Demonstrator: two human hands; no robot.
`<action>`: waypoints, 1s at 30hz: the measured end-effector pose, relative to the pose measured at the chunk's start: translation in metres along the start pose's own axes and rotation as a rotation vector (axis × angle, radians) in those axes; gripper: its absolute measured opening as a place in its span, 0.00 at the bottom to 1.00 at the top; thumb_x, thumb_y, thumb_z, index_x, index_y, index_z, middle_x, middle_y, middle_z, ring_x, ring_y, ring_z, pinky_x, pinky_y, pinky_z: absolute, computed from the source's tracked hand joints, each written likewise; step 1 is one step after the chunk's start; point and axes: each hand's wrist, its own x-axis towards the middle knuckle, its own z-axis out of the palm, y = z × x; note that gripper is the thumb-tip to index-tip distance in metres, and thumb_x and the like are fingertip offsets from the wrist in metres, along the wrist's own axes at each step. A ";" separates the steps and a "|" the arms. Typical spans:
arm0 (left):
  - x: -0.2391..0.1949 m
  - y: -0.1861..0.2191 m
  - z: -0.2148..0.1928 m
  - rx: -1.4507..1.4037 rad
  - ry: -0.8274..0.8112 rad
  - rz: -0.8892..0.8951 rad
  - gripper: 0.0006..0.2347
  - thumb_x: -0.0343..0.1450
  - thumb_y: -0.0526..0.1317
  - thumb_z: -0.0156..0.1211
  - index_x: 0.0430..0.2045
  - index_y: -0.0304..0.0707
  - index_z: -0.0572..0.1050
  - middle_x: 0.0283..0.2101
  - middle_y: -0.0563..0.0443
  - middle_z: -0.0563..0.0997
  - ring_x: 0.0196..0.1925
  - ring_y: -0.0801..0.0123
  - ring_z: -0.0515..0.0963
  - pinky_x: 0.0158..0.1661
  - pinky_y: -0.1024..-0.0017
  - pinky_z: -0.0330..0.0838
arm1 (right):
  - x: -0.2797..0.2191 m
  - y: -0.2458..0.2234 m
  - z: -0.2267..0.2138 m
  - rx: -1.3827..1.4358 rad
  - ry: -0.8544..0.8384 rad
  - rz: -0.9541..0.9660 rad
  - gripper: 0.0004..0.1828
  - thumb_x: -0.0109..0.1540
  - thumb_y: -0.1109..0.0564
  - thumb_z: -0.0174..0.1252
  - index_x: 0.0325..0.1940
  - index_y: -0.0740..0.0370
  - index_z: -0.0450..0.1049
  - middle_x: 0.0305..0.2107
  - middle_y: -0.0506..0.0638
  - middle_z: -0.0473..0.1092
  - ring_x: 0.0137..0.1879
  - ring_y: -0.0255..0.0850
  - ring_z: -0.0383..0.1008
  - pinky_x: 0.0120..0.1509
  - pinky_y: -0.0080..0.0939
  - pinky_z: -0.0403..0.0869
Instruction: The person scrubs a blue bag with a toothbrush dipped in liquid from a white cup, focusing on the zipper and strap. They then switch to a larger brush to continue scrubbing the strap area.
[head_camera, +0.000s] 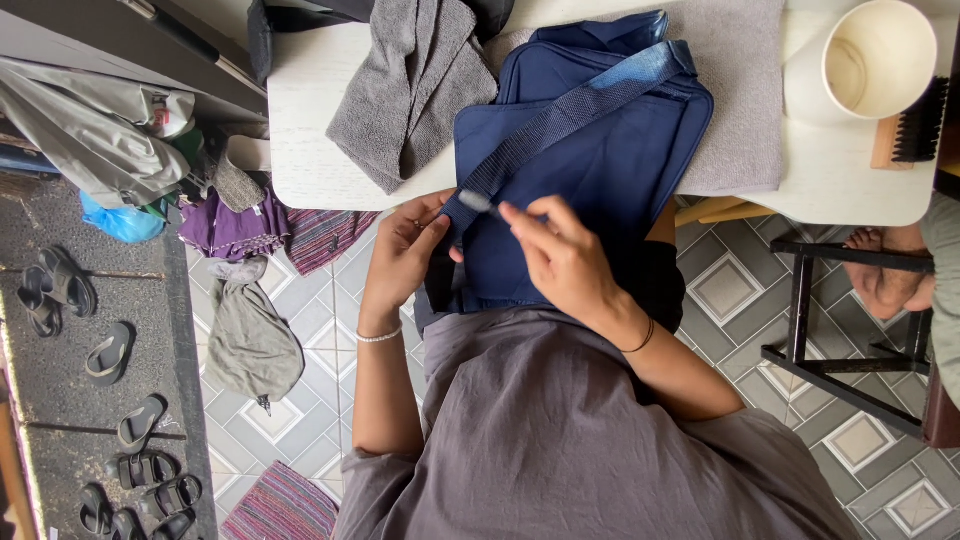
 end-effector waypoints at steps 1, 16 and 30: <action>0.002 -0.007 0.001 -0.044 -0.026 0.013 0.14 0.73 0.26 0.49 0.53 0.18 0.72 0.44 0.31 0.83 0.26 0.61 0.85 0.32 0.68 0.82 | -0.008 -0.007 0.003 0.042 -0.058 -0.011 0.19 0.65 0.64 0.57 0.58 0.52 0.82 0.35 0.45 0.70 0.28 0.42 0.78 0.32 0.36 0.78; 0.012 -0.020 0.011 -0.286 -0.114 0.032 0.31 0.67 0.28 0.39 0.71 0.30 0.53 0.60 0.28 0.76 0.49 0.59 0.82 0.42 0.67 0.84 | -0.006 -0.006 -0.014 -0.009 -0.112 -0.041 0.17 0.65 0.65 0.56 0.56 0.55 0.81 0.36 0.48 0.70 0.29 0.44 0.79 0.29 0.41 0.78; 0.003 -0.006 0.014 0.035 0.023 0.043 0.28 0.66 0.25 0.59 0.65 0.27 0.63 0.55 0.30 0.78 0.50 0.57 0.82 0.46 0.65 0.80 | 0.017 0.029 -0.075 0.028 0.117 0.127 0.18 0.66 0.68 0.60 0.59 0.62 0.81 0.37 0.53 0.69 0.30 0.45 0.76 0.28 0.39 0.75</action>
